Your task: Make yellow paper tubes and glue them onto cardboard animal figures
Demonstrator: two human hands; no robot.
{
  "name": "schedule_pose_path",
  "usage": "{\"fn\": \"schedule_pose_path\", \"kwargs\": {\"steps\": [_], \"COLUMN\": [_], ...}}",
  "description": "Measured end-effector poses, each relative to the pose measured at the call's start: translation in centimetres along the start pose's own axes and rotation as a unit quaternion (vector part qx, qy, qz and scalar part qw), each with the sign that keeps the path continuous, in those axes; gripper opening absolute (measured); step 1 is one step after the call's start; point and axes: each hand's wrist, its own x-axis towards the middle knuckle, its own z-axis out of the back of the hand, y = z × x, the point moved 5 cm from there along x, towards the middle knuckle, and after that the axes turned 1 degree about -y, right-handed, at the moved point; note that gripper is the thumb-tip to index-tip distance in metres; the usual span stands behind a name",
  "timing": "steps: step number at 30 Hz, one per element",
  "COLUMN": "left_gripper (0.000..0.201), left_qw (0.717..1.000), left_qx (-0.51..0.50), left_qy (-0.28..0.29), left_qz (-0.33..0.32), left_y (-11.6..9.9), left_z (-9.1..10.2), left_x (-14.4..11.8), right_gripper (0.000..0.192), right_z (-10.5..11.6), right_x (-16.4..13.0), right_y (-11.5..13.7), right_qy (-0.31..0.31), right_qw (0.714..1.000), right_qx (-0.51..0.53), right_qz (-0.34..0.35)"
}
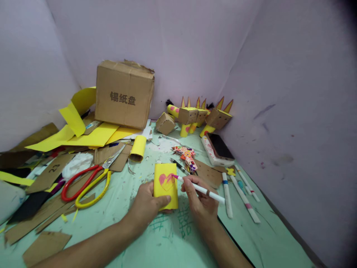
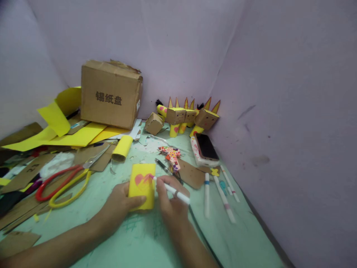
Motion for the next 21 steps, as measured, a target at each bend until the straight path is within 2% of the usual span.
{"fn": "schedule_pose_path", "kwargs": {"steps": [9, 21], "left_gripper": [0.025, 0.025], "left_qw": [1.000, 1.000], "left_qx": [0.006, -0.006], "left_qy": [0.006, 0.010], "left_qz": [-0.005, 0.000], "left_y": [0.10, 0.43], "left_z": [0.04, 0.14], "left_x": [0.19, 0.28], "right_gripper": [0.013, 0.017], "right_z": [-0.09, 0.23], "right_x": [-0.15, 0.17], "right_y": [0.09, 0.01], "right_qy": [0.004, -0.024], "right_qw": [1.000, 0.999], "right_qx": [0.006, 0.006], "right_qz": [0.009, -0.037]}}
